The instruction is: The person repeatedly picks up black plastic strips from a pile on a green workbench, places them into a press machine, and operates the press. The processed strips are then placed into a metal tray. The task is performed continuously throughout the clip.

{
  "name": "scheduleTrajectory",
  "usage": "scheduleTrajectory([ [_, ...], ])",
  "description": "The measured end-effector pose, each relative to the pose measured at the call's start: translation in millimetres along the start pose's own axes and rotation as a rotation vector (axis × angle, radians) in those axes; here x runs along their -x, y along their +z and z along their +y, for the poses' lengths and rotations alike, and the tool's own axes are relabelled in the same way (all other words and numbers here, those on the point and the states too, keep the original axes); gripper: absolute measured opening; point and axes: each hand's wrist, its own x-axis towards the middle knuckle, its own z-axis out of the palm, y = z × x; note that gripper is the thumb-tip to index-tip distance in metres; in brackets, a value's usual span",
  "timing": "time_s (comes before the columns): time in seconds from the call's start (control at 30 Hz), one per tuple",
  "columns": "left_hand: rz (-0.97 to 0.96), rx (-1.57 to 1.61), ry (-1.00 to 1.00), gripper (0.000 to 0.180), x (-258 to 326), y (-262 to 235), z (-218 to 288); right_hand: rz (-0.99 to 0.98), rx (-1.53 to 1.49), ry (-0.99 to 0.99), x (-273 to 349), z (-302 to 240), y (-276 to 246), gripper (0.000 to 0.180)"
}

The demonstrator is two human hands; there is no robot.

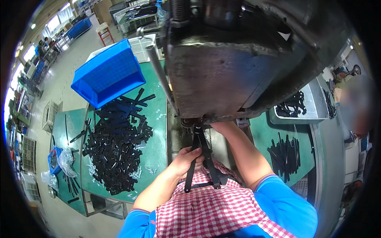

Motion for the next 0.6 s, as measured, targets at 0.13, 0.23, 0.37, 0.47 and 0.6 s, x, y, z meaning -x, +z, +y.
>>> scheduleTrajectory([
  [0.13,0.053,-0.056,-0.062,0.017,-3.1,9.9,2.0,0.267,-0.149,0.009,17.7,-1.8,-0.5,0.026],
  [0.23,0.053,-0.077,0.011,0.017,7.1,7.5,6.5,0.481,-0.335,-0.140,33.1,6.8,13.0,0.018],
  [0.37,0.215,-0.342,0.210,0.015,7.7,13.7,-1.5,-0.324,-0.514,-0.018,104.6,6.1,2.1,0.051],
  [0.47,0.212,-0.455,0.212,0.023,-4.4,13.6,-22.1,-0.547,-1.272,-0.034,166.4,2.8,10.0,0.040],
  [0.6,0.140,-0.945,0.311,0.046,-23.7,47.8,-45.5,-0.127,-1.303,0.210,196.1,33.1,1.2,0.028],
])
